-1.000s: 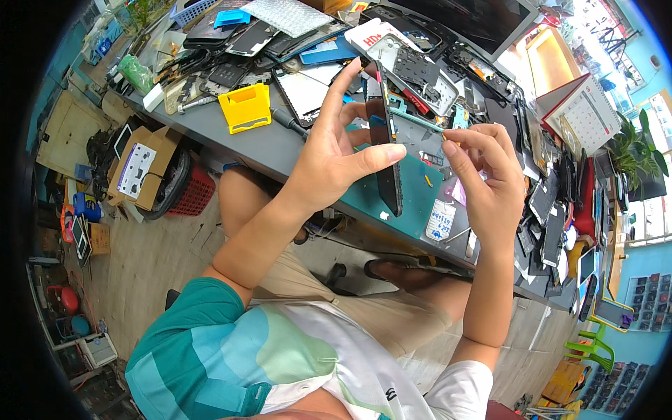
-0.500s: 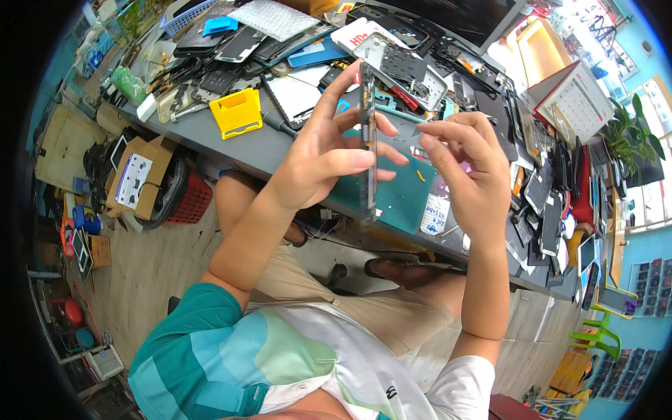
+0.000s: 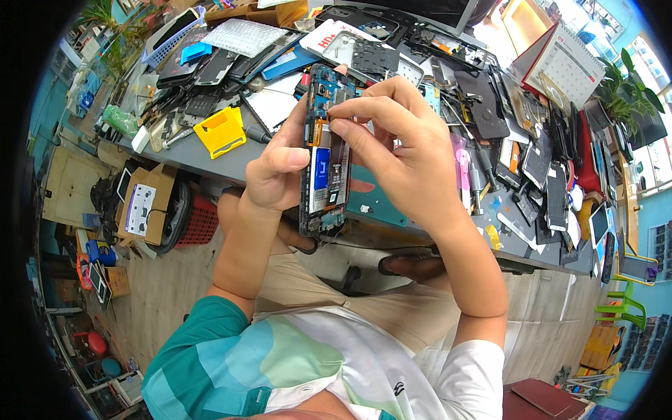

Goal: The person disassembles a smartphone, removes the battery, and applies adhesive to the phone frame. They then reposition the battery and handle the phone casing while working at a cluttered electronics repair bench.

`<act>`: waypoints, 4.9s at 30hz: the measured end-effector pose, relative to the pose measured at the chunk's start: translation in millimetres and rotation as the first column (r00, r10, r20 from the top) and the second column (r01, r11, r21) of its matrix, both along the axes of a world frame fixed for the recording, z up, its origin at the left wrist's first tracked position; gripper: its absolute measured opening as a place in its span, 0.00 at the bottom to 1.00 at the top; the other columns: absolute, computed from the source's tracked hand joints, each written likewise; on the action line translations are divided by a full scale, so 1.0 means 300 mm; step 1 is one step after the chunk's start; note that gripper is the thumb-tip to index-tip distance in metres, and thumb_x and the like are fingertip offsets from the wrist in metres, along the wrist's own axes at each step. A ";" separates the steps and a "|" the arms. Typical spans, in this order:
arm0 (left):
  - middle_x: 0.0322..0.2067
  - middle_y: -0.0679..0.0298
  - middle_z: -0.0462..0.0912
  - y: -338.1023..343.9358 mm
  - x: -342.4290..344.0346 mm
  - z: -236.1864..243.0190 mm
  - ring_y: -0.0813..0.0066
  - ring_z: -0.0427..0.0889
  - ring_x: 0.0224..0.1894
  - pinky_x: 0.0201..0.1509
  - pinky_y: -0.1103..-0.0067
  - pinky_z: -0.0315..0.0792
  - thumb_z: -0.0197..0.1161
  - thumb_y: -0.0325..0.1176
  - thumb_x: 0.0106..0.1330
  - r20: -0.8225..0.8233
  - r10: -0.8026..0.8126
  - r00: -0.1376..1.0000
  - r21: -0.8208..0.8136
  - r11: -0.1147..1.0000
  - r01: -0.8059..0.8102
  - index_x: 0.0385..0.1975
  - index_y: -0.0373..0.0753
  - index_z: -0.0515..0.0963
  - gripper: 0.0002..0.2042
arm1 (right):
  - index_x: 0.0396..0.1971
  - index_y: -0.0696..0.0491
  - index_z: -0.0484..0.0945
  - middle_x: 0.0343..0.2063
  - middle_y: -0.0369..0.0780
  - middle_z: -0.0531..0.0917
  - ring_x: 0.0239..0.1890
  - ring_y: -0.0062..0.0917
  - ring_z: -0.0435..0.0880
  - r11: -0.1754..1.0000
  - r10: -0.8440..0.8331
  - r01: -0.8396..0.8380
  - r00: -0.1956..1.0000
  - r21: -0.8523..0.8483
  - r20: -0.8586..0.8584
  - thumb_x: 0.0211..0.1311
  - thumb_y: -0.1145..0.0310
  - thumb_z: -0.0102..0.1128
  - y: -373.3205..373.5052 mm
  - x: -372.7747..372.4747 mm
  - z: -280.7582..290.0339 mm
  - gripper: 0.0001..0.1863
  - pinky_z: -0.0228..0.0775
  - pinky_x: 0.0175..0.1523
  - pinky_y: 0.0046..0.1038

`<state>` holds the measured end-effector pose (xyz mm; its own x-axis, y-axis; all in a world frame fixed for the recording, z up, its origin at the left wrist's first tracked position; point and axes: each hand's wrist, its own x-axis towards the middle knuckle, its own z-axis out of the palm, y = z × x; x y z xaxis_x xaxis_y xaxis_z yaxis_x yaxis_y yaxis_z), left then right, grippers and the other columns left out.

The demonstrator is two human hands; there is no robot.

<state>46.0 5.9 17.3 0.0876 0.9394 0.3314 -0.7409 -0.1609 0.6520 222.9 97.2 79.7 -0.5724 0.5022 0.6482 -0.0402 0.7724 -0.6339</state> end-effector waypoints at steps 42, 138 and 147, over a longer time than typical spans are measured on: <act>0.58 0.48 0.80 0.027 0.023 0.028 0.44 0.89 0.55 0.57 0.50 0.88 0.61 0.32 0.75 -0.185 0.110 0.977 -0.085 0.988 -0.128 0.86 0.46 0.45 0.43 | 0.42 0.57 0.86 0.30 0.31 0.87 0.27 0.07 0.77 0.781 0.132 -0.183 0.983 -0.597 -0.129 0.68 0.69 0.74 0.051 0.009 0.000 0.09 0.63 0.29 0.16; 0.69 0.38 0.71 0.022 -0.001 0.029 0.26 0.84 0.59 0.58 0.42 0.86 0.63 0.38 0.64 -0.065 -0.126 0.990 -0.062 0.991 0.122 0.86 0.45 0.46 0.49 | 0.38 0.55 0.86 0.49 0.36 0.78 0.32 0.17 0.70 0.987 0.111 -0.100 0.990 -0.128 0.081 0.65 0.73 0.75 0.064 0.054 -0.002 0.06 0.66 0.35 0.23; 0.69 0.38 0.71 0.016 0.004 0.035 0.26 0.84 0.59 0.57 0.43 0.86 0.62 0.37 0.65 -0.044 -0.112 0.993 -0.043 0.993 0.110 0.86 0.44 0.46 0.48 | 0.40 0.55 0.90 0.50 0.39 0.81 0.36 0.22 0.79 0.993 -0.040 0.036 0.999 0.112 0.032 0.61 0.75 0.77 0.028 0.053 -0.025 0.08 0.73 0.37 0.26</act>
